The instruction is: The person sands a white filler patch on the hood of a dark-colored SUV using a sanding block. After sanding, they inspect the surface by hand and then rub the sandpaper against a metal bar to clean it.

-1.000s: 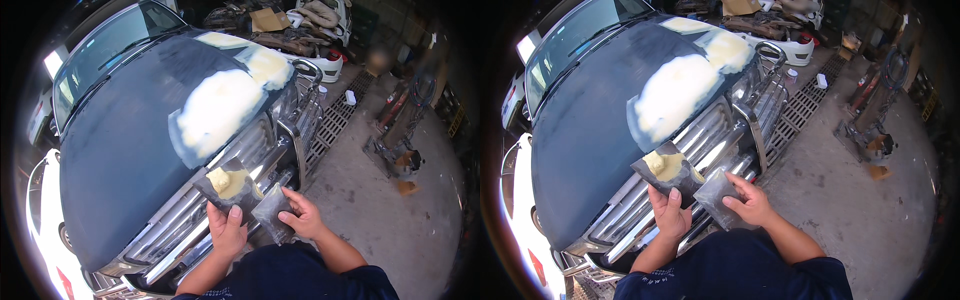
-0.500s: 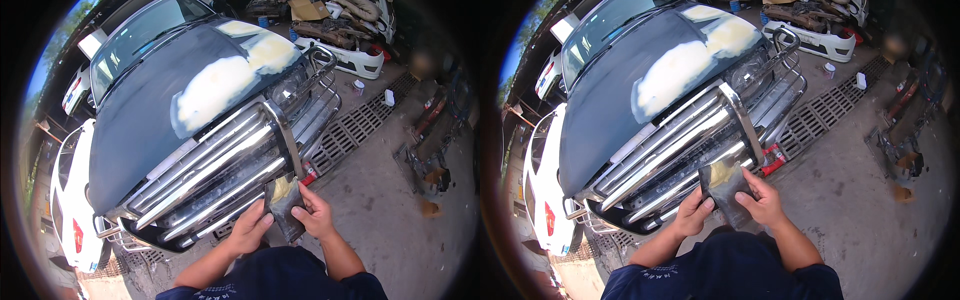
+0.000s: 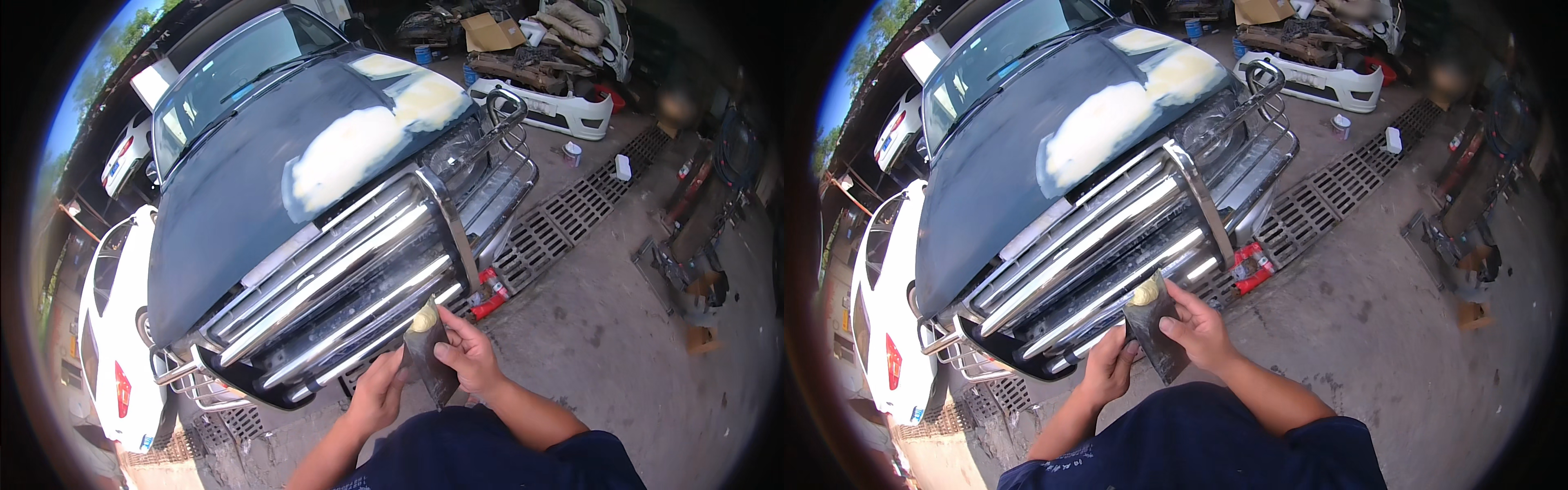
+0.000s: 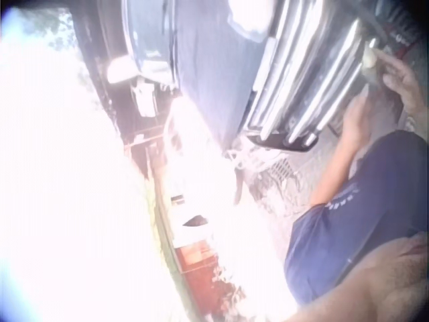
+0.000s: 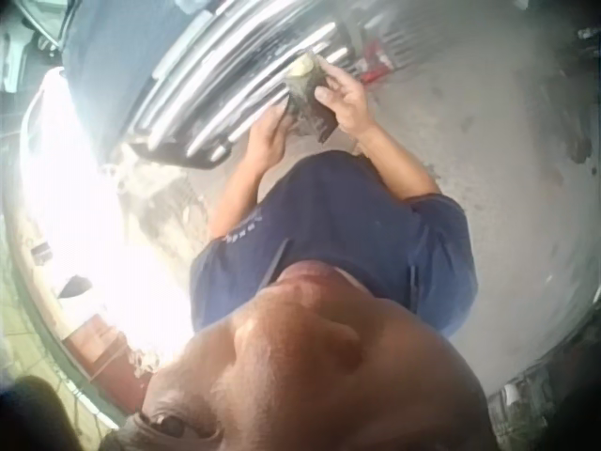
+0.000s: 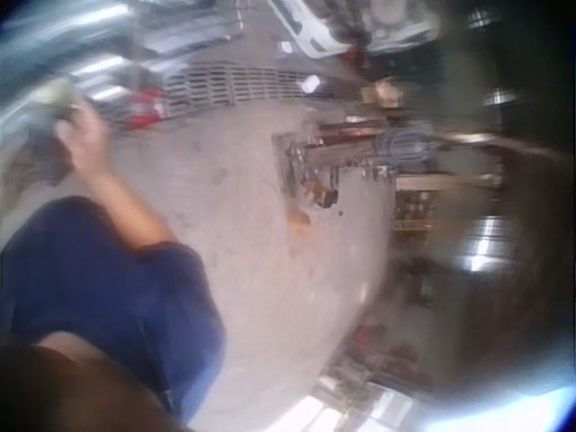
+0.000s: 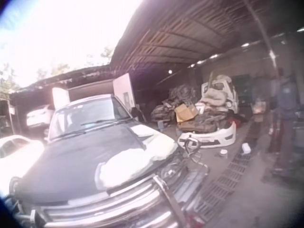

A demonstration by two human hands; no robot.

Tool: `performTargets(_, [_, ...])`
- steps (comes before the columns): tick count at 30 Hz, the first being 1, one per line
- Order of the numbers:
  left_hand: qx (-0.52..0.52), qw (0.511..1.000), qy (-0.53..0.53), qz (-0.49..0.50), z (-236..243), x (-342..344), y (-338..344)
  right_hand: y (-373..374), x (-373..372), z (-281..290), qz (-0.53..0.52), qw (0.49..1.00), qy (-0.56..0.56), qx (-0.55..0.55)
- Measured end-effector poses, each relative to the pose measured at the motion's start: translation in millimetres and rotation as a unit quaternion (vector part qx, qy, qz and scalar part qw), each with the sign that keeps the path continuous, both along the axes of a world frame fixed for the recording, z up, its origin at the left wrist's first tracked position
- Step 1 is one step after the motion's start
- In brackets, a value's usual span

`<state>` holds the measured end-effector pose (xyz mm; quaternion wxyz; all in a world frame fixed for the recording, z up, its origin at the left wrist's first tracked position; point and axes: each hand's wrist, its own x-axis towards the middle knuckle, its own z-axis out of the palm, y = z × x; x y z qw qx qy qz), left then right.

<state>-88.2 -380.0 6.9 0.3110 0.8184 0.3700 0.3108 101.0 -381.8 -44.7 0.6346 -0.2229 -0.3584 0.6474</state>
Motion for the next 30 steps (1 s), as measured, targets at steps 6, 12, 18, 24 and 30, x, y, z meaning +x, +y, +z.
performTargets(6, [-0.118, 0.991, -0.036, 0.056, -34.7, -65.6, -23.9, -25.3, 30.3, 15.7, -0.186, 0.972, -0.121, 0.071])
performTargets(12, [-0.341, 0.889, -0.298, 0.063, -69.4, -107.8, -38.4, -124.0, 220.5, -68.5, -0.651, 0.731, -0.021, -0.204])
performTargets(18, [-0.44, 0.831, -0.337, 0.045, -86.6, -77.8, -61.9, -244.1, 148.9, -161.6, -0.623, 0.691, -0.033, -0.365])
performTargets(24, [-0.553, 0.775, -0.303, -0.03, -84.1, 15.5, -81.9, -299.9, 132.3, -97.4, -0.6, 0.685, -0.304, -0.281])
performTargets(30, [-0.656, 0.717, -0.232, -0.044, -92.3, 127.6, -132.5, -349.0, 156.4, -58.5, -0.553, 0.588, -0.567, -0.164])
